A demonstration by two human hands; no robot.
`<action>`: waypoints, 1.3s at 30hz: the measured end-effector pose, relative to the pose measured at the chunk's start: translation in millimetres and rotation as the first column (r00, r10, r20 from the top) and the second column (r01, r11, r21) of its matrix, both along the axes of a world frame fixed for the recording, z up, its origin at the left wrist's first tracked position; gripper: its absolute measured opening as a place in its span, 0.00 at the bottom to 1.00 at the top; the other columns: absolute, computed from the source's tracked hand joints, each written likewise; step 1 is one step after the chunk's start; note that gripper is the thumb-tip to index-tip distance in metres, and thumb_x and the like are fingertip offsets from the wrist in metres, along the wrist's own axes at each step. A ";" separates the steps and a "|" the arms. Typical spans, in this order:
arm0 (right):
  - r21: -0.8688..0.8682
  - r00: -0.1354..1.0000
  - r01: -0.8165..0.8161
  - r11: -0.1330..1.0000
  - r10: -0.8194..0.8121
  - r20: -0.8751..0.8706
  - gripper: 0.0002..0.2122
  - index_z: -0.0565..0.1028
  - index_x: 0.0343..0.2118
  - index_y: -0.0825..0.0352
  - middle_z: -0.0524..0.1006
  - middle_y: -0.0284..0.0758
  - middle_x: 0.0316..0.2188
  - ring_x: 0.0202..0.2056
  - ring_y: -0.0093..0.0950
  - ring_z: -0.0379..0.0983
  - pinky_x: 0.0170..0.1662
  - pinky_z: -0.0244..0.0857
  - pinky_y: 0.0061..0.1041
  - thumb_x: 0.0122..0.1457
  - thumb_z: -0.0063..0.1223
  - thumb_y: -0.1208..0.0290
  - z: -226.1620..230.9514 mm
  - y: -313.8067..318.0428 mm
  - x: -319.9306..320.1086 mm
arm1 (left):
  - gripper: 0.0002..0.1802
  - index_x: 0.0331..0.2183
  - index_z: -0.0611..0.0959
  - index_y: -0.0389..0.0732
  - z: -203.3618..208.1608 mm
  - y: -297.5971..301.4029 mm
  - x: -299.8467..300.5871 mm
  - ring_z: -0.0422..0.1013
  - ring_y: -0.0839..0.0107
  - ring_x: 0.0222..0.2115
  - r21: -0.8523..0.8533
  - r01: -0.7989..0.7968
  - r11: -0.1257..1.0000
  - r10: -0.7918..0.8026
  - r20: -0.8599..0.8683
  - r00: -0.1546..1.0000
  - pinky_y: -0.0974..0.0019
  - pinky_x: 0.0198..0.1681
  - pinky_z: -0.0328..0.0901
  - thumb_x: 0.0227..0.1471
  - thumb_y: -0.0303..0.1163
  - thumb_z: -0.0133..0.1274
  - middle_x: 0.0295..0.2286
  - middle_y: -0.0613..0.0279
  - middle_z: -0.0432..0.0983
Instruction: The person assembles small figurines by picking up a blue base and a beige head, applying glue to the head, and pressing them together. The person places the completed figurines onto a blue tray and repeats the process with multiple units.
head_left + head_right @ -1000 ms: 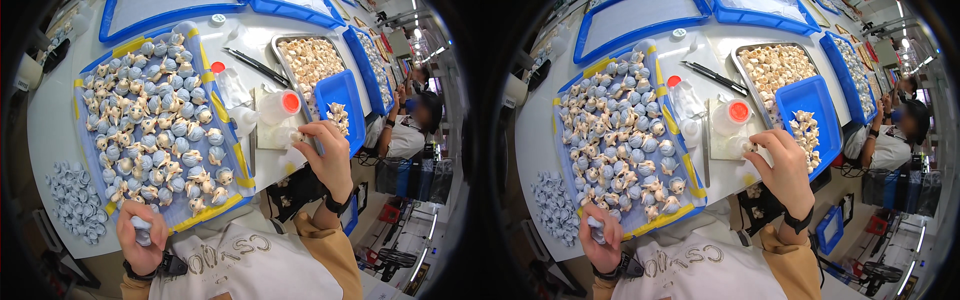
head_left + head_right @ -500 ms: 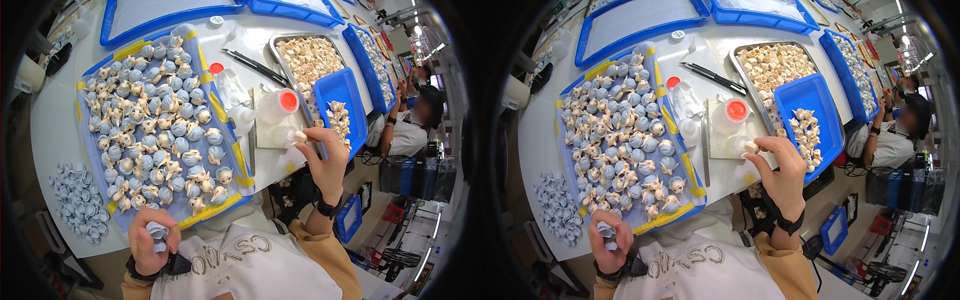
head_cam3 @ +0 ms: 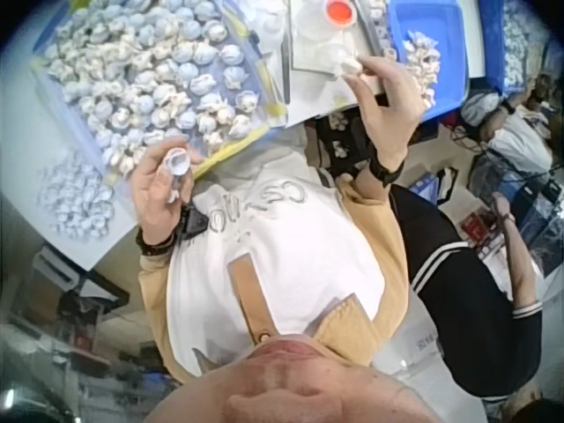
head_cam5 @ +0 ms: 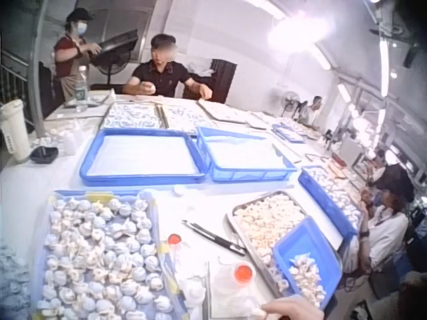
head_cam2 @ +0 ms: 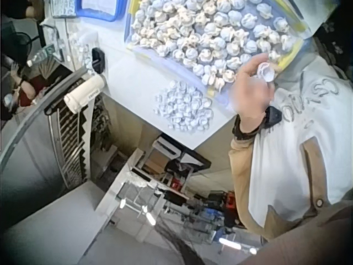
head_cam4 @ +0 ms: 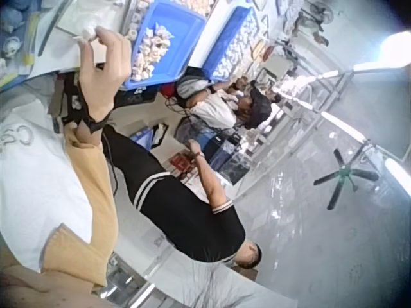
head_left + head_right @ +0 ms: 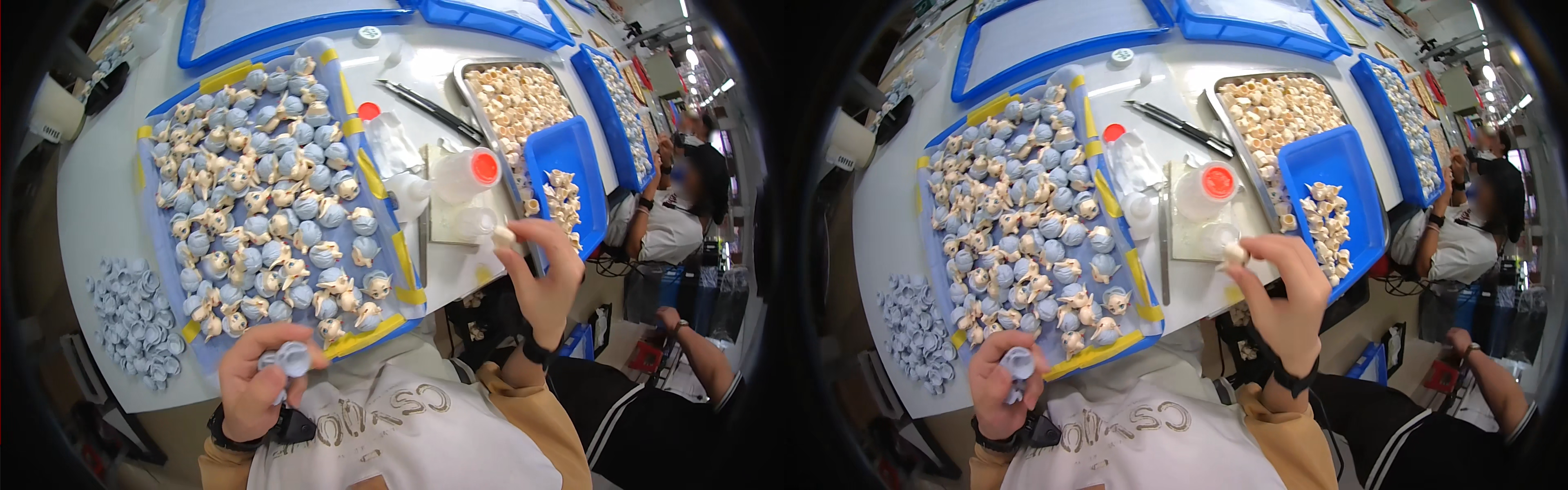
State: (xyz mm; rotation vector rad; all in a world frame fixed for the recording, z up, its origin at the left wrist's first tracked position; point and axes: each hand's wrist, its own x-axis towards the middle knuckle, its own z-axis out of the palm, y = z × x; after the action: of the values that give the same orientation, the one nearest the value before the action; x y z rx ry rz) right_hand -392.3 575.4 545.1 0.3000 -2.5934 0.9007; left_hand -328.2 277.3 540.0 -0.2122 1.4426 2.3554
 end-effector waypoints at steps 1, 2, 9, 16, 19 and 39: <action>-0.113 0.997 -0.073 0.991 0.072 -0.015 0.13 0.75 0.31 0.70 0.75 0.39 0.27 0.28 0.31 0.72 0.30 0.65 0.24 0.38 0.63 0.80 6.0 -10.6 7.6 | 0.25 0.43 0.71 0.30 1.1 1.0 -1.1 0.62 0.83 0.17 -0.020 0.029 0.999 -0.029 0.013 1.000 0.80 0.20 0.57 0.50 0.41 0.50 0.31 0.50 0.75; -0.224 0.989 -0.147 0.963 0.141 -0.038 0.14 0.75 0.31 0.70 0.76 0.39 0.27 0.28 0.31 0.72 0.29 0.64 0.24 0.38 0.64 0.80 11.5 -24.1 13.6 | 0.24 0.43 0.71 0.30 -1.9 1.9 -1.6 0.62 0.84 0.17 -0.008 0.058 0.998 -0.058 -0.006 0.998 0.80 0.21 0.58 0.51 0.40 0.50 0.32 0.50 0.75; -0.478 0.790 -0.591 0.650 0.587 -0.178 0.16 0.76 0.32 0.69 0.76 0.36 0.28 0.26 0.29 0.72 0.27 0.63 0.22 0.39 0.66 0.72 11.4 -97.6 23.1 | 0.21 0.41 0.78 0.34 1.5 -1.1 -2.9 0.63 0.78 0.28 -0.080 0.061 0.995 -0.070 -0.114 0.991 0.73 0.33 0.58 0.44 0.34 0.60 0.29 0.63 0.73; -0.352 0.771 -0.608 0.712 0.635 -0.046 0.18 0.76 0.32 0.71 0.76 0.36 0.25 0.25 0.26 0.71 0.25 0.61 0.21 0.36 0.68 0.71 14.1 -101.2 20.7 | 0.22 0.39 0.76 0.35 7.2 -1.5 -1.0 0.63 0.82 0.26 -0.169 0.060 0.984 -0.089 -0.165 0.982 0.78 0.30 0.57 0.39 0.27 0.64 0.28 0.64 0.72; -0.334 0.730 -0.643 0.689 0.684 0.007 0.17 0.76 0.32 0.70 0.75 0.35 0.24 0.24 0.27 0.71 0.25 0.61 0.21 0.37 0.67 0.70 15.4 -99.0 22.0 | 0.20 0.35 0.75 0.36 4.8 -3.1 5.0 0.63 0.83 0.25 -0.065 0.108 0.992 -0.110 -0.019 0.994 0.79 0.29 0.58 0.37 0.26 0.65 0.31 0.63 0.72; -0.206 0.809 -0.588 0.782 0.566 -0.158 0.14 0.72 0.23 0.67 0.66 0.30 0.17 0.18 0.26 0.62 0.18 0.52 0.23 0.40 0.62 0.61 -3.9 -83.9 1.4 | 0.12 0.29 0.72 0.39 28.5 28.2 -29.2 0.58 0.87 0.17 -0.102 0.331 0.938 -0.311 0.174 0.934 0.80 0.17 0.52 0.56 0.38 0.46 0.19 0.72 0.67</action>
State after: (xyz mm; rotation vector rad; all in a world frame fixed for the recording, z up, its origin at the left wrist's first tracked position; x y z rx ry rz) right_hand -390.9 491.4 541.2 1.0826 -2.2887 1.3602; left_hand -357.5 305.5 568.5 -0.1742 1.4342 1.9422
